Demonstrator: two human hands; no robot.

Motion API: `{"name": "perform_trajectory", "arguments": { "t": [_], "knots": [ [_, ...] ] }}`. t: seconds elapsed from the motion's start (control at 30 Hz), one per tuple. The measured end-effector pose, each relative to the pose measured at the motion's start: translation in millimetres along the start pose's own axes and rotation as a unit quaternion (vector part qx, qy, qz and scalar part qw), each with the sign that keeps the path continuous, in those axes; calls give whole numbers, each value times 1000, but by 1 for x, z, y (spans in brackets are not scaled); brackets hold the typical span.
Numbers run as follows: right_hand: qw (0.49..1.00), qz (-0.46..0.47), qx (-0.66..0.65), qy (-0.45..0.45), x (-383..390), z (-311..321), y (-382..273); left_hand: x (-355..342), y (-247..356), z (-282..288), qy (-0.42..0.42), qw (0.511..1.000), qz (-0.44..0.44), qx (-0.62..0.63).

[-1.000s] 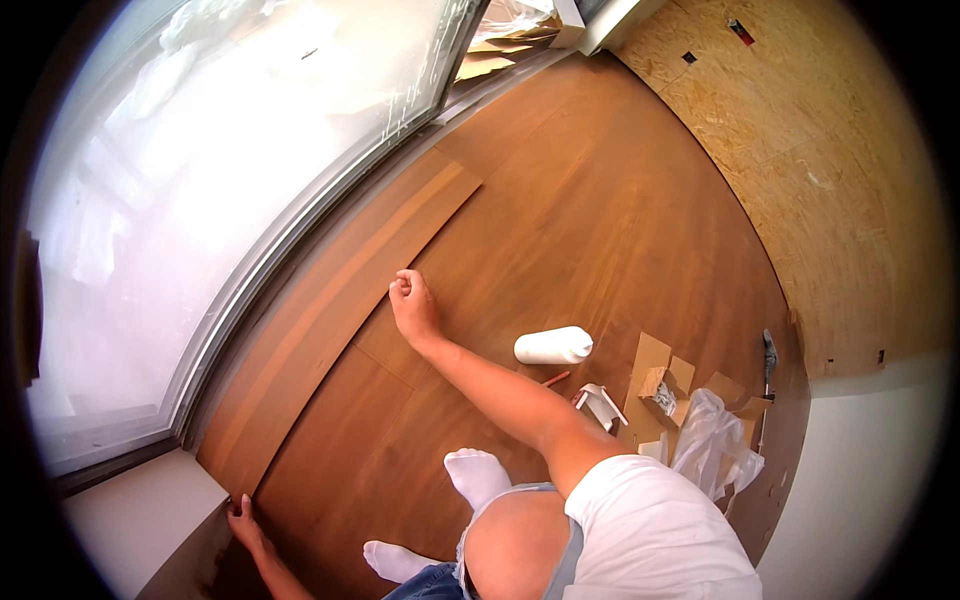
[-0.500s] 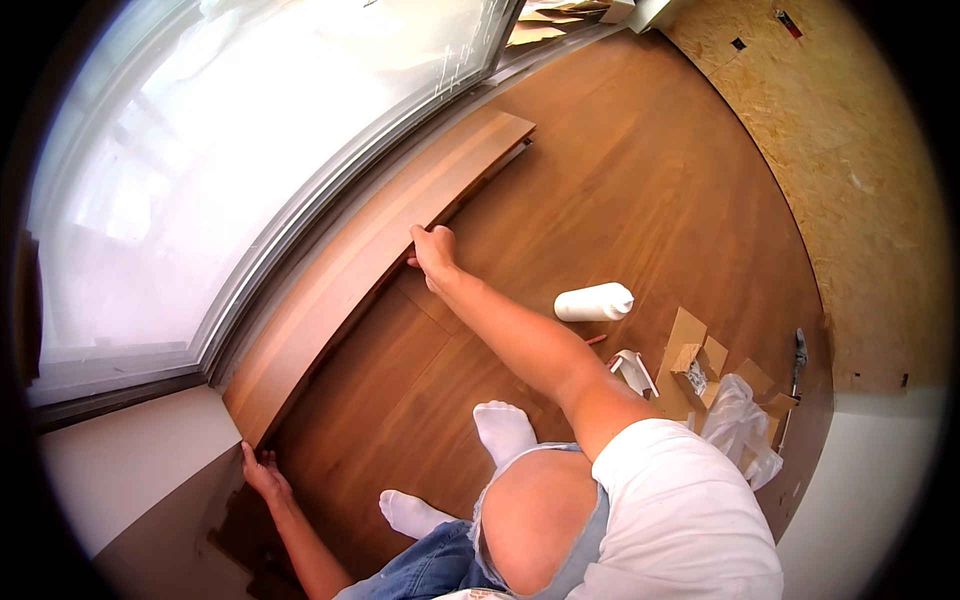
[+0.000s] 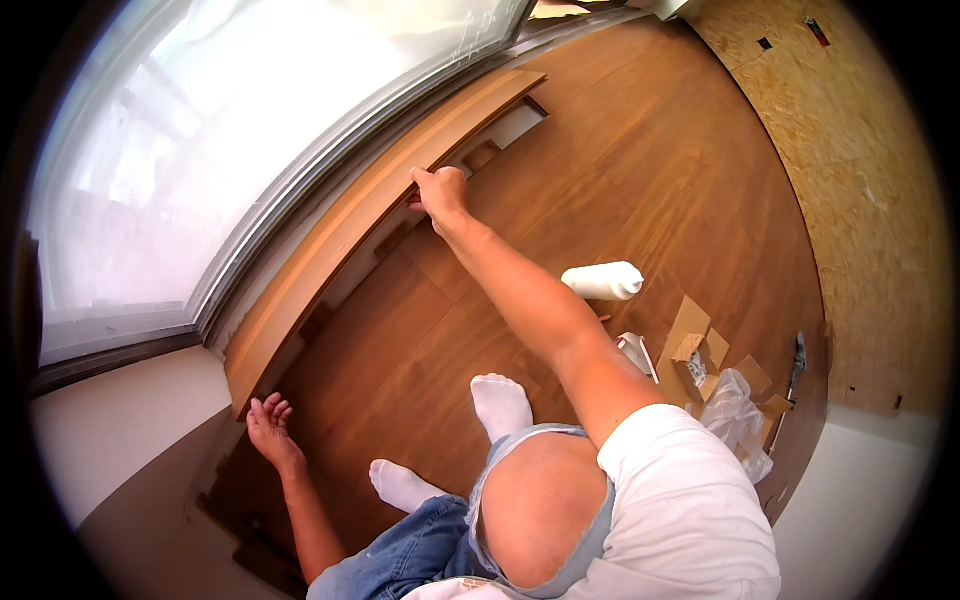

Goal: The person installs a laminate floor plank by applying adhesive from a bottle, positioning the plank against the edge, tapping it into place using a hammer and a pull bar, and finally securing it with a pneumatic nail gun.

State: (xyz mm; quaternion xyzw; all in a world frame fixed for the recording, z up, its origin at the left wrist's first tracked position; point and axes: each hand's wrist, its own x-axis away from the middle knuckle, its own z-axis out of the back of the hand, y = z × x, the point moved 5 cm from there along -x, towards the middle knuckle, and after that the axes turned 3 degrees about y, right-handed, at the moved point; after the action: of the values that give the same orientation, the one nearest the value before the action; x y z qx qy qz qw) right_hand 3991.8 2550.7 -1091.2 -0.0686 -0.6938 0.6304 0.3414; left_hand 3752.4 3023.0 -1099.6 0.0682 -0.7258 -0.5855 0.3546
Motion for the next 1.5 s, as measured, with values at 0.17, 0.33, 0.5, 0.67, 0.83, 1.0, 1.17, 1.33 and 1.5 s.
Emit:
{"name": "perform_trajectory", "arguments": {
  "t": [0.17,0.33,0.5,0.67,0.83,1.0,1.17,1.33,1.5],
  "knots": [
    [999,37,18,16,-16,19,-2,37,26,-34,-21,866,-324,-381],
    [999,7,33,0,-10,9,-32,54,80,-102,4,625,-550,-554],
    [997,38,71,-20,-7,-11,-50,-5,79,-101,-6,609,-537,-583],
    [929,113,316,-153,16,3,-66,-19,90,-109,-24,637,-532,-558],
    [529,218,784,-241,76,82,-25,-28,96,-113,-28,646,-537,-542],
    [310,100,920,-219,106,190,14,-38,106,-112,-32,647,-536,-541],
    [256,77,951,-156,86,270,8,-53,112,-115,-52,659,-524,-536],
    [446,32,866,-225,93,248,-45,-67,116,-112,-71,667,-512,-536],
    [864,77,441,-232,122,171,-110,-71,122,-98,-56,656,-511,-553]
  ]
}}
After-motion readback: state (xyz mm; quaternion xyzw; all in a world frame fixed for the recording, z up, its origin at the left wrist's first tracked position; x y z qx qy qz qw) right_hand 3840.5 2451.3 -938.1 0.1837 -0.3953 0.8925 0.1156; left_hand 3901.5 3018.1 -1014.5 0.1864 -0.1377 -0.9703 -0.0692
